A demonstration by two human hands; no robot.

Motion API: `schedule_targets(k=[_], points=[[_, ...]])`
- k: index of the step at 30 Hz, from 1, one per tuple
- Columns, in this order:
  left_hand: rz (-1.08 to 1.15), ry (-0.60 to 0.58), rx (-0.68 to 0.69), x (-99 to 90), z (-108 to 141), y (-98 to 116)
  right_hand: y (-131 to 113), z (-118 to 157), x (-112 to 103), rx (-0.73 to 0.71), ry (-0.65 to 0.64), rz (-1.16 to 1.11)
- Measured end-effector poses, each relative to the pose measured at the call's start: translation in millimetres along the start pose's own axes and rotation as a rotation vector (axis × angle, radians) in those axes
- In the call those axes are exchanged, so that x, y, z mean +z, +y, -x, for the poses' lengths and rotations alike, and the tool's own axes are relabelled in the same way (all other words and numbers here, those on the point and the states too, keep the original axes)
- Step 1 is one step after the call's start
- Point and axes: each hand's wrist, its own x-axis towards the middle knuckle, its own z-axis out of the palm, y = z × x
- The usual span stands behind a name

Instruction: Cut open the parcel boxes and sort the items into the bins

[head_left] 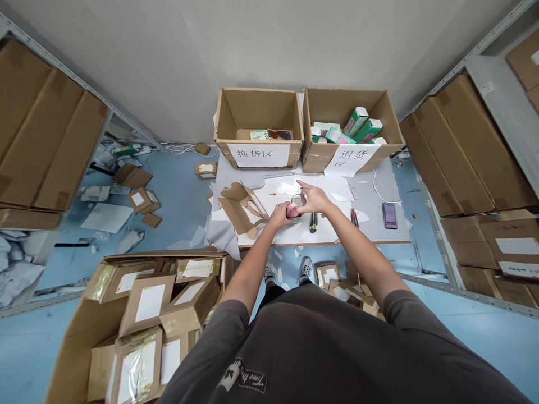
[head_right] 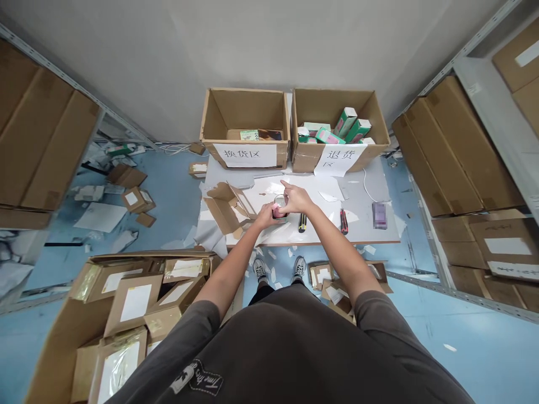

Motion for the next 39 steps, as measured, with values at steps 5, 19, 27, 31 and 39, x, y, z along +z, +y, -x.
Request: schedule_targets(k=[5, 19, 27, 31, 39], points=[[0.072, 0.139, 0.055, -23.3, 7.1, 27.8, -14.8, 1.0, -39.1, -0.011, 0.087, -0.026], [0.211, 0.637, 0.175, -110.7, 27.4, 178.8, -39.7, 15.2, -111.4, -0.145, 0.321, -0.847], [-0.024, 0.719, 0.315, -131.1, 44.0, 219.3, -57.7, 35.8, -66.3, -0.153, 0.411, -1.028], [-0.077, 0.664, 0.389, -134.8, 45.7, 219.8, -52.4, 36.2, -78.2, -0.165, 0.365, -1.013], [-0.113, 0.625, 0.489, -141.0, 50.1, 223.0, -55.5, 38.9, -90.5, -0.168, 0.300, -0.967]])
